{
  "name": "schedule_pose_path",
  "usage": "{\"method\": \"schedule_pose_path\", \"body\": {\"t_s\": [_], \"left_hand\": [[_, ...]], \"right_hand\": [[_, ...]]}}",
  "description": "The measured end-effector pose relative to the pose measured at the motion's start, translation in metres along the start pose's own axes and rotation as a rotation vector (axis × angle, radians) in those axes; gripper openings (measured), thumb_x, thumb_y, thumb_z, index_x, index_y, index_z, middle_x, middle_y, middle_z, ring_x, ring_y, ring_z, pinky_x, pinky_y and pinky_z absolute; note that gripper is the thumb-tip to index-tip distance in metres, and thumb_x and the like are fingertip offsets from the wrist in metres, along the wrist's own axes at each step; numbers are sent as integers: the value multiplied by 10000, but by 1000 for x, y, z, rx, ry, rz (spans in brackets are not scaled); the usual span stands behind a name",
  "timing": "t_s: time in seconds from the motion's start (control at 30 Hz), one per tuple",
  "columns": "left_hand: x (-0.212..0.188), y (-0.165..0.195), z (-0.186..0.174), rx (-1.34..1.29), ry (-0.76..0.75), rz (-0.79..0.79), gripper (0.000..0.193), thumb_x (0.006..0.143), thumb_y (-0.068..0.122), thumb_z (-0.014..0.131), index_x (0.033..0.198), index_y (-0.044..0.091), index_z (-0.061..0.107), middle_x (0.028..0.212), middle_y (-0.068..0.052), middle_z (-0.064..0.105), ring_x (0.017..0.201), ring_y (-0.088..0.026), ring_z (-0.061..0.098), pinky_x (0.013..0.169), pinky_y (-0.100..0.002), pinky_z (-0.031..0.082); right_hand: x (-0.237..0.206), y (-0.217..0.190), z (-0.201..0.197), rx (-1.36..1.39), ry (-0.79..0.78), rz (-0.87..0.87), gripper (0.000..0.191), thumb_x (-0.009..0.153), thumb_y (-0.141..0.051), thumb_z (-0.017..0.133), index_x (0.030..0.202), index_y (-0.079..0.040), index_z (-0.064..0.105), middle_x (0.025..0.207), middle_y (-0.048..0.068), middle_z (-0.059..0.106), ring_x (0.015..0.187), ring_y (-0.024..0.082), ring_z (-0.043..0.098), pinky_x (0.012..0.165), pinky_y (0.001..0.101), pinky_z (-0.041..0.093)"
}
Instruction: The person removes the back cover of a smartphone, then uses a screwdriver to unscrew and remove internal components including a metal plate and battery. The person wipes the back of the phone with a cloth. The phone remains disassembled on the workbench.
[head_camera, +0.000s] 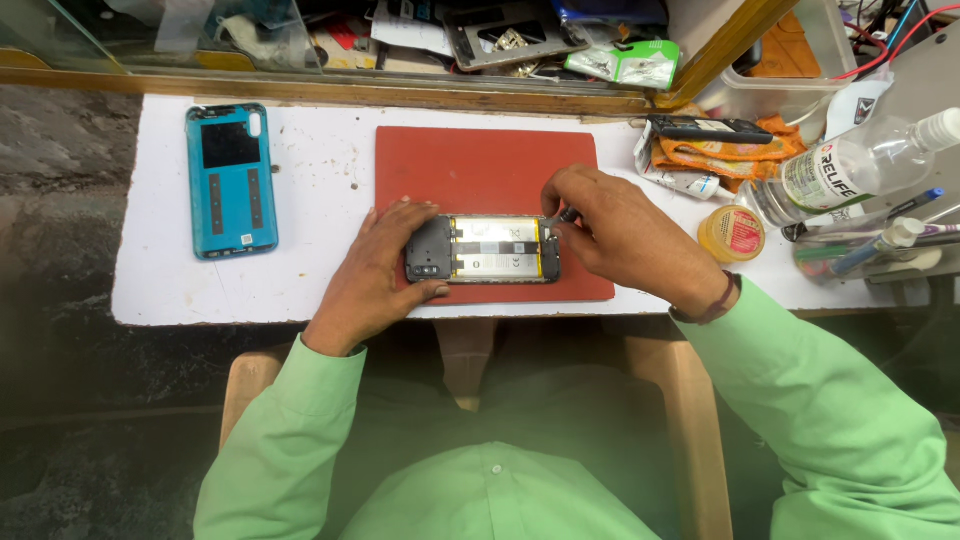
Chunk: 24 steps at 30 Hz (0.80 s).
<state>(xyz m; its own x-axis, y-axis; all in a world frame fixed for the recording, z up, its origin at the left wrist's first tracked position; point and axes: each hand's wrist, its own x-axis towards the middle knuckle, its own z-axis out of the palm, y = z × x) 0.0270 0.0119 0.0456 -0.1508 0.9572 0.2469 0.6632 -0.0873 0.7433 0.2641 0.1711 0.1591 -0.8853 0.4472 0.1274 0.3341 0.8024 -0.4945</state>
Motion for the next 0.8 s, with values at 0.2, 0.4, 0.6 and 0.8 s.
{"method": "schedule_pose_path", "body": {"t_s": [0.2,0.4,0.6,0.8], "left_hand": [[1,-1,1,9,3,2,871,681,283,908,1442,133,512,1496,-77,544,1492,-315,374,1250,-509,206],[1,0,1,-2,-4,-25,881,676,287,910,1447,147,508,1497,-77,537,1487,-316,371,1248,-509,205],[0,1,0,-3,-8,-23,878,677,284,906,1447,147,506,1497,-72,545,1489,-313,373,1250,-507,209],[1,0,-1,0,-7,-7,875,678,284,907,1443,135,511,1499,-78,539,1492,-312,372,1256,-502,210]], "right_hand": [[-12,1,6,31,91,-22,232,879,-40,711,1071,-19,581,1035,162,586,861,306,659,739,366,553],[-25,24,51,166,518,127,537,904,-39,825,1349,-37,525,901,92,669,748,177,666,699,314,563],[-34,41,79,72,741,-226,620,897,44,846,1370,-54,459,1076,141,685,937,205,691,843,343,594],[-32,41,82,94,757,-217,590,921,24,873,1333,-99,469,1073,106,639,948,190,679,868,285,578]]}}
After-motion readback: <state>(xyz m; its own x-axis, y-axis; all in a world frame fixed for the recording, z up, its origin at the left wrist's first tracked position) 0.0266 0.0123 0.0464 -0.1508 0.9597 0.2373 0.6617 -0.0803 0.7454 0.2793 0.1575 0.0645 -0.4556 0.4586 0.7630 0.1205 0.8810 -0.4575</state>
